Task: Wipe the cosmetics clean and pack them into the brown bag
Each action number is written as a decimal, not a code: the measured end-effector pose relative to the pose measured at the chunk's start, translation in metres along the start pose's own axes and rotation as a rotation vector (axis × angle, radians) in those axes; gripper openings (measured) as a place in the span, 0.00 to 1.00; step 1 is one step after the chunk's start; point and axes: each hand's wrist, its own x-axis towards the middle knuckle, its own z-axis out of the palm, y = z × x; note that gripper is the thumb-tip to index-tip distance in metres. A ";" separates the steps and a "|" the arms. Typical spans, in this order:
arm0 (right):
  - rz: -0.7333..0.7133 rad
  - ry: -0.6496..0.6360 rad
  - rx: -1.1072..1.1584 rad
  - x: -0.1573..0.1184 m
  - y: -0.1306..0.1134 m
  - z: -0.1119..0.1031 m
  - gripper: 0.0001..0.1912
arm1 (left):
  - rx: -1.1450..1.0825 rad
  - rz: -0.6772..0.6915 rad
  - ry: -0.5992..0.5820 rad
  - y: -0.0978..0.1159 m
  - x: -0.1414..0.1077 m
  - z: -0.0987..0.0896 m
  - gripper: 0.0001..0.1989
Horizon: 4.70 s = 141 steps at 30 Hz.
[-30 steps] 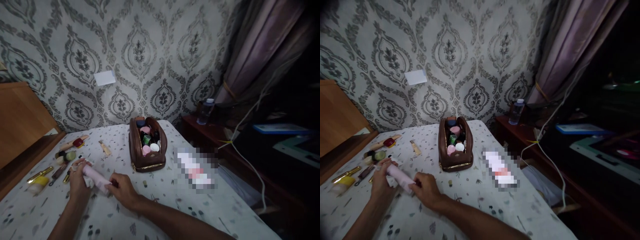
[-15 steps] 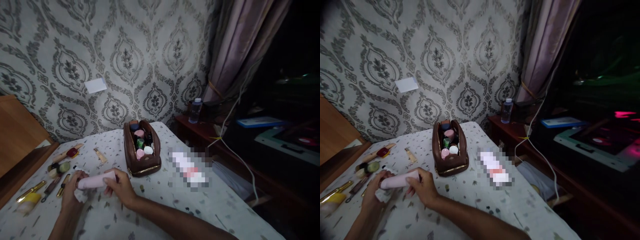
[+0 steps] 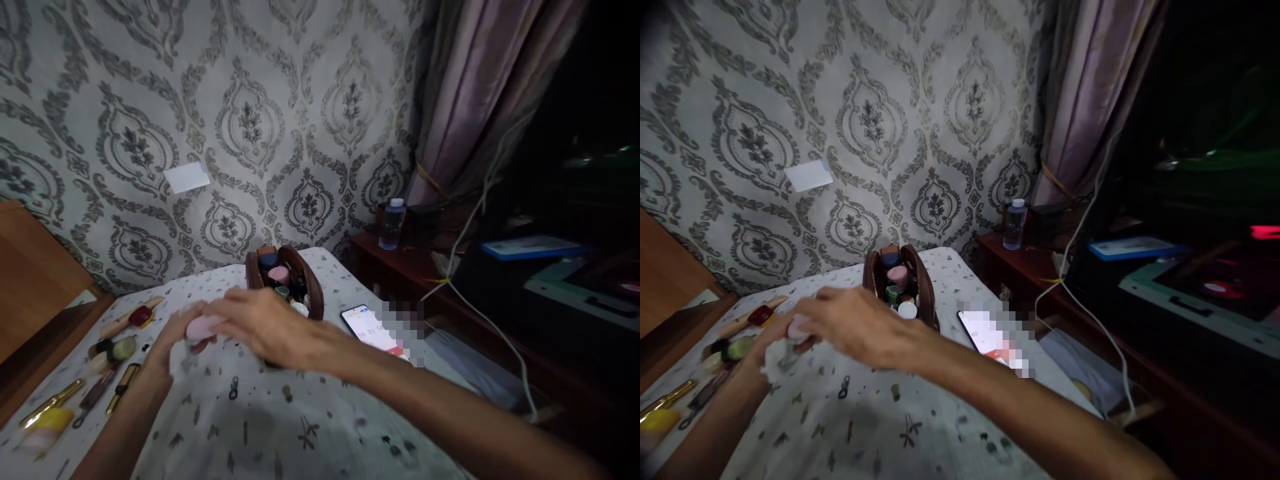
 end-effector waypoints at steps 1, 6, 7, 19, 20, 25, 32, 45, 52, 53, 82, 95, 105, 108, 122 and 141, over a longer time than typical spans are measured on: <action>0.008 0.045 0.003 0.002 0.005 -0.013 0.09 | 0.025 -0.001 -0.056 0.007 0.007 0.013 0.10; 0.185 0.225 0.100 0.005 0.037 -0.072 0.11 | 0.193 0.201 -0.320 0.027 0.048 0.064 0.21; 0.211 0.261 0.075 0.005 0.044 -0.080 0.12 | 0.245 0.240 -0.331 0.028 0.057 0.071 0.19; 0.389 0.085 -0.250 0.020 0.111 -0.083 0.09 | 0.954 0.718 -0.637 0.010 0.096 0.073 0.12; 0.415 0.038 -0.268 0.024 0.113 -0.079 0.08 | 0.995 0.723 -0.624 0.008 0.095 0.070 0.13; 0.480 -0.148 -0.386 0.039 0.128 -0.055 0.07 | 1.003 0.736 -0.509 -0.006 0.094 0.061 0.16; 0.443 -0.297 -0.536 0.056 0.160 -0.020 0.10 | 0.923 0.720 -0.450 -0.017 0.096 0.063 0.16; 0.550 -0.327 -0.472 0.074 0.191 0.003 0.11 | 0.850 0.644 -0.429 -0.023 0.099 0.062 0.17; 0.537 -0.392 -0.342 0.072 0.195 -0.007 0.10 | 0.828 0.625 -0.434 -0.024 0.099 0.060 0.17; 0.523 -0.404 -0.315 0.072 0.197 -0.009 0.10 | 0.824 0.630 -0.434 -0.024 0.099 0.060 0.17; 0.232 -0.500 -0.259 0.058 0.199 -0.017 0.15 | 0.793 0.624 -0.437 -0.025 0.098 0.062 0.16; 0.327 -0.281 -0.081 0.063 0.207 -0.023 0.11 | 0.715 0.574 -0.404 -0.030 0.101 0.053 0.16; 0.046 -0.571 -0.372 0.055 0.194 -0.013 0.09 | 0.727 0.607 -0.396 -0.036 0.104 0.052 0.15; 0.101 -0.518 -0.330 0.055 0.197 -0.012 0.09 | 0.719 0.588 -0.411 -0.035 0.104 0.052 0.15; 0.450 -0.403 -0.113 0.057 0.207 -0.022 0.10 | 0.718 0.552 -0.421 -0.034 0.105 0.054 0.16; 0.415 -0.555 -0.396 0.059 0.186 -0.039 0.14 | 0.849 0.670 -0.546 -0.027 0.104 0.057 0.20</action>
